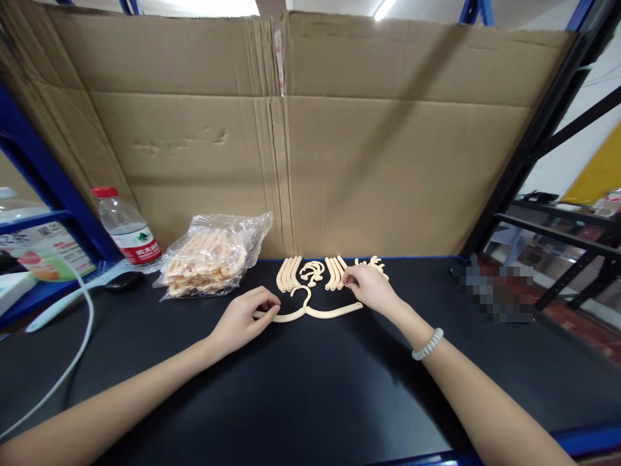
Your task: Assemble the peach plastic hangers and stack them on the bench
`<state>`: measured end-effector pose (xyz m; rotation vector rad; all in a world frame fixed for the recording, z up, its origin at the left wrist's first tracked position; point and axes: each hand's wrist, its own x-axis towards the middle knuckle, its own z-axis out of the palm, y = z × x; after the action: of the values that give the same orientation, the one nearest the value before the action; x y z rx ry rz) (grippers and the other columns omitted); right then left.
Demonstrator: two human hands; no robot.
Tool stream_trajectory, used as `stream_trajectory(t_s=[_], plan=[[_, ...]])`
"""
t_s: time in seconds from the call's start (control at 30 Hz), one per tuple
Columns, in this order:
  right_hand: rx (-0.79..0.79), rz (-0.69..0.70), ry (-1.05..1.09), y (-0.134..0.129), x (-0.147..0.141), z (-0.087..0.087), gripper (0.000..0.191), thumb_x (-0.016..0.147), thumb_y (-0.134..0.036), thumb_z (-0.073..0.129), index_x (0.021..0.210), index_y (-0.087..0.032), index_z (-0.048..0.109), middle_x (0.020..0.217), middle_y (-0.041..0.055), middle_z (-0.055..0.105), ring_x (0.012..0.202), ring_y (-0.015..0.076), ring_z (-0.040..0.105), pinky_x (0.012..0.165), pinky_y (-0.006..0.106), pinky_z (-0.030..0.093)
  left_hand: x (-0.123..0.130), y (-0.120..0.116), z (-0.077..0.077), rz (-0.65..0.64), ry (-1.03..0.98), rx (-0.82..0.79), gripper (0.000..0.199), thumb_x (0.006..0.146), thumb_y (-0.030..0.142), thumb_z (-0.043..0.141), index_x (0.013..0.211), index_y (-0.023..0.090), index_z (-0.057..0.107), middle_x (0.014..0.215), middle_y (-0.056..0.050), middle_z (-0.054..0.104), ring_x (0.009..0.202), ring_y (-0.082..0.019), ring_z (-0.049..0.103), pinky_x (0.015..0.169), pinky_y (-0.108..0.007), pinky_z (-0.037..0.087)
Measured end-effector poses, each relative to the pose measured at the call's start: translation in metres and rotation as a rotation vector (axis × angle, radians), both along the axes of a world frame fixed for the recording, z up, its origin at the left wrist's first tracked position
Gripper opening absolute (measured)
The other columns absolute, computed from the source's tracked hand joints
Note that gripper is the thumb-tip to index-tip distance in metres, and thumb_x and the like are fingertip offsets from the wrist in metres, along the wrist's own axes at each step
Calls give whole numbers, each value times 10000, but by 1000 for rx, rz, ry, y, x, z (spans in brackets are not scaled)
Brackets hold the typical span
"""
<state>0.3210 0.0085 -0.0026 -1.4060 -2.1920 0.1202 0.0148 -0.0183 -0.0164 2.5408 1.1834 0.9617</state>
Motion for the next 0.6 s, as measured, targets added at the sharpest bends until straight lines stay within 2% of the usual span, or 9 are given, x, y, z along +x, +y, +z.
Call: stream_trajectory(t_s=[0.17, 0.37, 0.6], plan=[[57, -13, 16, 1, 4, 0, 175, 740, -36, 566, 758, -200, 626, 766, 5, 675, 765, 176, 615, 669, 253, 432, -1, 6, -1, 42, -97, 10, 116, 848, 204, 511, 797, 191, 614, 756, -4, 583, 676, -131, 565, 637, -242, 437], [166, -70, -20, -4, 2, 4, 193, 728, -11, 542, 726, -192, 610, 739, 9, 671, 725, 177, 604, 635, 255, 395, -2, 8, -1, 91, -97, 90, 139, 847, 197, 493, 772, 189, 609, 720, 0, 569, 662, -132, 561, 622, -239, 427], [230, -73, 55, -12, -4, 5, 159, 741, -49, 546, 756, -190, 618, 748, 14, 664, 700, 165, 599, 647, 256, 411, -2, 4, 0, 146, -79, 147, 136, 831, 184, 484, 746, 186, 590, 694, 0, 542, 641, -136, 540, 610, -244, 409]])
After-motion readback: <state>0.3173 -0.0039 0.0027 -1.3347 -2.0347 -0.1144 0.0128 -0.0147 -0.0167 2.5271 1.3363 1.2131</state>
